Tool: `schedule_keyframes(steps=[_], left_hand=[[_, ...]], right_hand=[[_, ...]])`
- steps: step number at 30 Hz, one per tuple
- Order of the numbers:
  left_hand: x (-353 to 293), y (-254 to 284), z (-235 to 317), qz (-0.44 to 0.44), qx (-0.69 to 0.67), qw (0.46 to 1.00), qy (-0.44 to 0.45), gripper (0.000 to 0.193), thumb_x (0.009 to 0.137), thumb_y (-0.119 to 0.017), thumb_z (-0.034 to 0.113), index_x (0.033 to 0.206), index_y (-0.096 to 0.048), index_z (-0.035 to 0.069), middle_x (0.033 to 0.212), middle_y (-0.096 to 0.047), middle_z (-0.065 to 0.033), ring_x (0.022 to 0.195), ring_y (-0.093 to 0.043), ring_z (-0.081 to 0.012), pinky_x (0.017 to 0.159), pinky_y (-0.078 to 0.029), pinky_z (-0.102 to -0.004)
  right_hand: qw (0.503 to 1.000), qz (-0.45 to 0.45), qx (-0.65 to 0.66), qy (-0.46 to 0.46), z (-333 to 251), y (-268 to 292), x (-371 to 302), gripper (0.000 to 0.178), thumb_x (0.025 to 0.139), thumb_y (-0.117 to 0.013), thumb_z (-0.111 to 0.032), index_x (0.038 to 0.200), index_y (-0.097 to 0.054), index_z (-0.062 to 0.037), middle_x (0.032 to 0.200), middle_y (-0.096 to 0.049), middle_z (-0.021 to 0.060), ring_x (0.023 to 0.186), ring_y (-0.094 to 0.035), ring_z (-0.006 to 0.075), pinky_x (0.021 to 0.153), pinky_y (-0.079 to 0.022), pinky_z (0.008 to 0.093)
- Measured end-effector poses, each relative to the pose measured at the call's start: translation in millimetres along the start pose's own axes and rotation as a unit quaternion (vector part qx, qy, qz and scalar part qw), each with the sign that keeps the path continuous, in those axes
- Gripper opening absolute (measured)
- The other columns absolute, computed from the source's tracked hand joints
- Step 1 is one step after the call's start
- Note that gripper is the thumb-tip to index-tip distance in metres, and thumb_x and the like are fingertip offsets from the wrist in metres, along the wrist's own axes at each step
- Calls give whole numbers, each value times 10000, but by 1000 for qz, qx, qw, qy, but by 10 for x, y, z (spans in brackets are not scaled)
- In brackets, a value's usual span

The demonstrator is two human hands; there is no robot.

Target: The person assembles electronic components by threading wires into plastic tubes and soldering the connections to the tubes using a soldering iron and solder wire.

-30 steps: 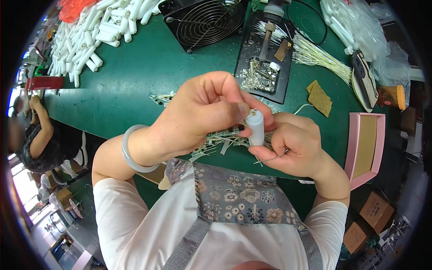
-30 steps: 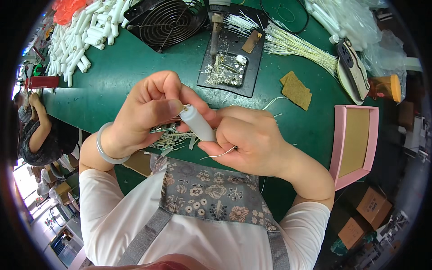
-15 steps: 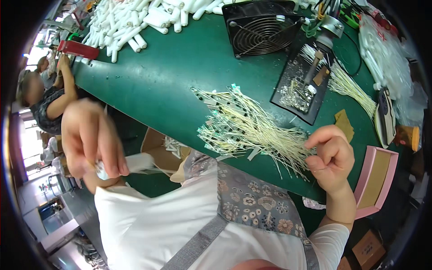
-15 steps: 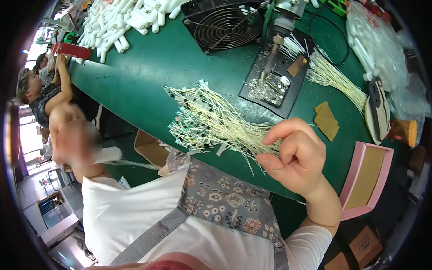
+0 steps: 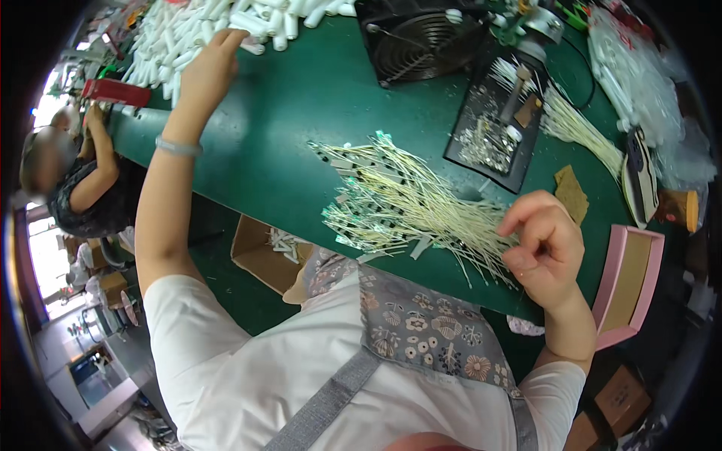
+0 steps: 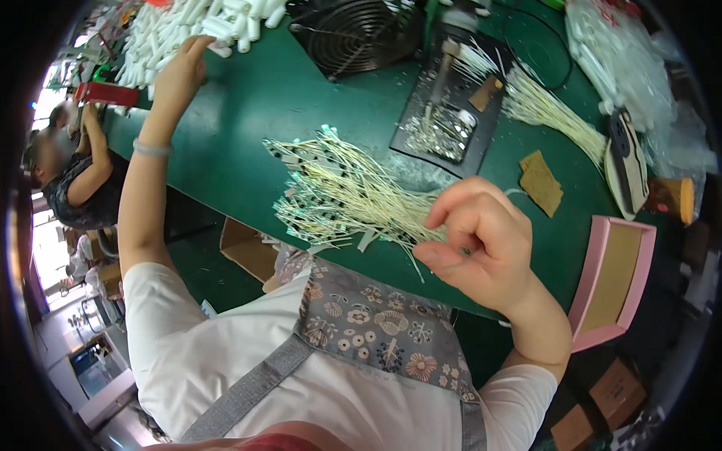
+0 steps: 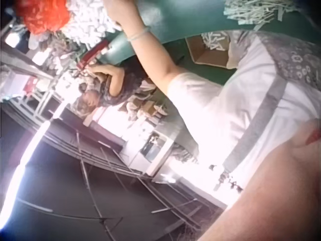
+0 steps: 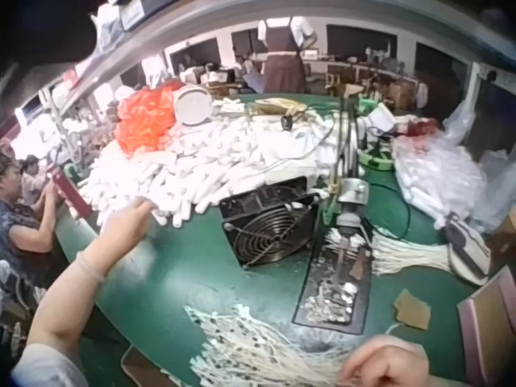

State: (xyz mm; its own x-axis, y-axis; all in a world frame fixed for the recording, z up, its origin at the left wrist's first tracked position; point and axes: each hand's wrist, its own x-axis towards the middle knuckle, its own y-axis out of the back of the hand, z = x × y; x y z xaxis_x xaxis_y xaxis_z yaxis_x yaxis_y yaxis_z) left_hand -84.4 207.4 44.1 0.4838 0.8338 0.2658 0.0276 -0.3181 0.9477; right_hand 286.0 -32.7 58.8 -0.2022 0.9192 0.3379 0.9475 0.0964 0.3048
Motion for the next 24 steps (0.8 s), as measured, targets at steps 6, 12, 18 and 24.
schedule_keyframes(steps=[6,12,18,24], left_hand=[[131,-90,-175,0,112,990,-82,157,802,-476,133,959,-471,139,910,-553,-65,749,-579,-317,552,-452,-424],[-193,775,951,111,-427,893,-91,189,799,-577,3,917,-429,-4,982,-565,-153,764,-610,-200,666,-501,-260],[-496,837,1976,-65,-701,674,-223,332,681,-727,48,895,-475,17,945,-536,-124,816,-544,-169,661,-459,-247],[-393,859,1798,-75,-604,781,-139,324,712,-652,7,1011,-527,-7,951,-542,-96,824,-560,-174,715,-468,-276]], right_hand=[[1000,-16,1,-7,-16,65,48,198,685,-702,-84,687,-509,-41,735,-552,74,575,-474,129,476,-352,232],[993,-119,-22,0,147,-20,61,263,736,-655,-105,987,-604,-43,681,-585,65,600,-568,168,535,-438,261],[975,-57,154,-147,-57,-136,15,643,849,-518,-409,1292,-334,20,865,-600,84,627,-509,77,532,-391,218],[984,61,153,-68,0,35,-45,390,849,-489,-337,1042,-495,2,831,-548,94,724,-511,143,623,-405,250]])
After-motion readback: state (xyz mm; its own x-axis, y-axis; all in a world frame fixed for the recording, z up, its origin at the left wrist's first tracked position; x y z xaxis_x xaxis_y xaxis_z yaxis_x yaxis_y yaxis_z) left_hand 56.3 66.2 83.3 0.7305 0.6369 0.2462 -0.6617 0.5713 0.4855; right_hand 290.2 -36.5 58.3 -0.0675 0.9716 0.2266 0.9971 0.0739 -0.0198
